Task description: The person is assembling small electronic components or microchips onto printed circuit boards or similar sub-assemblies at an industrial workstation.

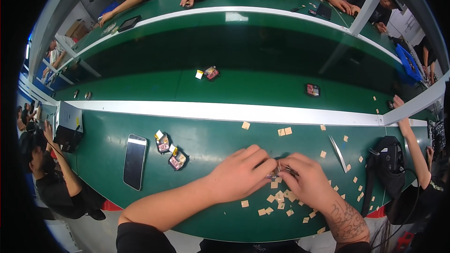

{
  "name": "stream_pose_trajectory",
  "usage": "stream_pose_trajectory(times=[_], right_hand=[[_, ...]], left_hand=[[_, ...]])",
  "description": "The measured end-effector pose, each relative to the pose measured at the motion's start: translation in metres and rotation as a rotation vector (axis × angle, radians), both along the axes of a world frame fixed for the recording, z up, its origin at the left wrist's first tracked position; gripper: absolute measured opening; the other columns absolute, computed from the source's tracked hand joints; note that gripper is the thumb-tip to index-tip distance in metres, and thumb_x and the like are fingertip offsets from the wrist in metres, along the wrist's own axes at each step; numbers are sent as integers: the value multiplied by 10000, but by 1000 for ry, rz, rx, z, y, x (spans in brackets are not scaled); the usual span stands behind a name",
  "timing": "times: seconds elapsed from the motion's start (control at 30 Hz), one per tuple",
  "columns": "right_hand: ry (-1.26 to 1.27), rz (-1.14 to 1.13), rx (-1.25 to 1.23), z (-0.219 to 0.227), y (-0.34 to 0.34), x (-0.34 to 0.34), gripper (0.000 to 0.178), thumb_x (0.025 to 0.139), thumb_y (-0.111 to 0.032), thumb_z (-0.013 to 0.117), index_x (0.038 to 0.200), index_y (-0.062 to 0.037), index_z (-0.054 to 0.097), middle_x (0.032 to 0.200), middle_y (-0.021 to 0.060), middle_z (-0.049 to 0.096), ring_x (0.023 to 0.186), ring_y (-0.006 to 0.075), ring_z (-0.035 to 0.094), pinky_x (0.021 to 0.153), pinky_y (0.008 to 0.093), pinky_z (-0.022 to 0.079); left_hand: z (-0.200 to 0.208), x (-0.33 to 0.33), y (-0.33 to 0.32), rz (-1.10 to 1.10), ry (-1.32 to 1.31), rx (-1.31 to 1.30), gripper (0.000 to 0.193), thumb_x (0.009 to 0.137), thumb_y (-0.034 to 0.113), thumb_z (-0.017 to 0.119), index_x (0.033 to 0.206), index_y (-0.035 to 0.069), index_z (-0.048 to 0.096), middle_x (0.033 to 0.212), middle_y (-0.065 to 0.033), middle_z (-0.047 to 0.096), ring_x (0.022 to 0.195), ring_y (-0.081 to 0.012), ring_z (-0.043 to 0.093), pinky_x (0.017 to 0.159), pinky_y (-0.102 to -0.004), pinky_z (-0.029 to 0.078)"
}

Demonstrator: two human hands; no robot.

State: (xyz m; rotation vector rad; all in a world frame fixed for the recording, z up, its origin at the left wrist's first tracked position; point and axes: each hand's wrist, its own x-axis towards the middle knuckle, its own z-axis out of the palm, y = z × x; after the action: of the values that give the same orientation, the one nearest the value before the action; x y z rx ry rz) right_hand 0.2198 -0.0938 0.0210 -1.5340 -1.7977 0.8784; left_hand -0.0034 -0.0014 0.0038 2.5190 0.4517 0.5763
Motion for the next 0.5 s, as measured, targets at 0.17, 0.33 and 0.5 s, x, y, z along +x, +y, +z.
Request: stream_pose_trajectory(times=[0.17,0.33,0.5], right_hand=[[30,-5,4,-1,2,1,209,948,-20,775,1148,9,723,1021,156,718,791,337,725,703,390,586],[24,0,-15,4,3,2,195,942,-19,783,1128,12,734,992,153,717,773,322,719,694,379,581],[37,-19,-79,3,3,1,195,929,-9,793,1116,18,743,970,143,720,742,292,716,662,361,576]], left_hand=[[-2,0,0,15,-21,-12,332,845,127,839,1103,69,637,1081,-92,623,1012,-319,633,826,-421,578],[0,-1,0,17,-28,-9,316,861,135,829,1100,70,632,1066,-95,612,1006,-322,630,824,-422,577],[-2,-1,-1,17,-26,-10,310,868,137,824,1096,68,625,1067,-97,606,1017,-323,626,824,-425,577]])
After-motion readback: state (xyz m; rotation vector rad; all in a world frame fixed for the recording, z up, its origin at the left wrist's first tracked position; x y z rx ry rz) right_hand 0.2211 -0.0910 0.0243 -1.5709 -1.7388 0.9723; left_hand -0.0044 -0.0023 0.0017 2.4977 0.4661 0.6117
